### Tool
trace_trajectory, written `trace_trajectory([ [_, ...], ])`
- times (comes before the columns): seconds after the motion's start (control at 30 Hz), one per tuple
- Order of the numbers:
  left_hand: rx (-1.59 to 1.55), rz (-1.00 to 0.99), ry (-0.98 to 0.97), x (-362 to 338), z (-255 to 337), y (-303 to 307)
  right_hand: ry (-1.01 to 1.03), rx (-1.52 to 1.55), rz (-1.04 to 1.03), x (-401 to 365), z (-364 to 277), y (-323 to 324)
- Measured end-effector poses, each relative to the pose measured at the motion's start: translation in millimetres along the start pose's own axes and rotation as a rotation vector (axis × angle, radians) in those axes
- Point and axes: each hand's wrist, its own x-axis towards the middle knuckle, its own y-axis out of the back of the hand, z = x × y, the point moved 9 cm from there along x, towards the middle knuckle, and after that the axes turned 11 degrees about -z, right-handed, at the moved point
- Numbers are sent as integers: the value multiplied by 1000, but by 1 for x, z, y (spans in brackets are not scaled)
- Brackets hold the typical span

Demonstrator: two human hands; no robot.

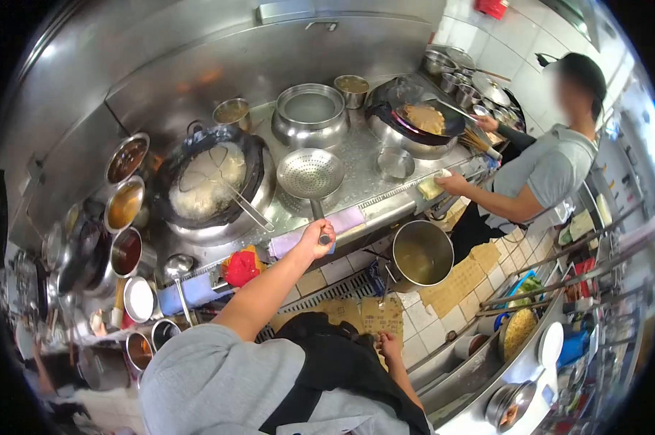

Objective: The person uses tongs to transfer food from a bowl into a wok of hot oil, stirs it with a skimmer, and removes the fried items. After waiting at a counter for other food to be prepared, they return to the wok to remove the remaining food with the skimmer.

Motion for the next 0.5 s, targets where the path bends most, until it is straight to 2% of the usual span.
trace_trajectory([
  [0.07, 17, 49, -18, 9, 1, 21, -4, -10, 18, -5, -6, 10],
  [0.17, -30, 8, 32, 39, 2, 37, -73, 85, -49, 1, 25, 36],
  [0.2, 42, -28, -16, 46, 8, 34, -84, 71, -60, 6, 37, 47],
  [0.27, 97, 204, -10, 38, -3, 39, -36, -77, -182, 25, 55, 66],
  [0.3, 185, 176, 31, 30, -16, 35, 22, -323, -177, 87, 130, 106],
  [0.33, 285, 163, 96, 23, -32, 35, 11, -346, -207, 108, 134, 129],
  [0.4, 461, 10, 161, -2, -68, 37, 306, -749, -315, 133, 114, 145],
  [0.47, 848, -38, 191, -44, -102, 47, 631, -1110, -416, 138, 103, 143],
  [0.5, 1124, 46, 223, -63, -115, 74, 801, -1273, -465, 133, 105, 133],
])
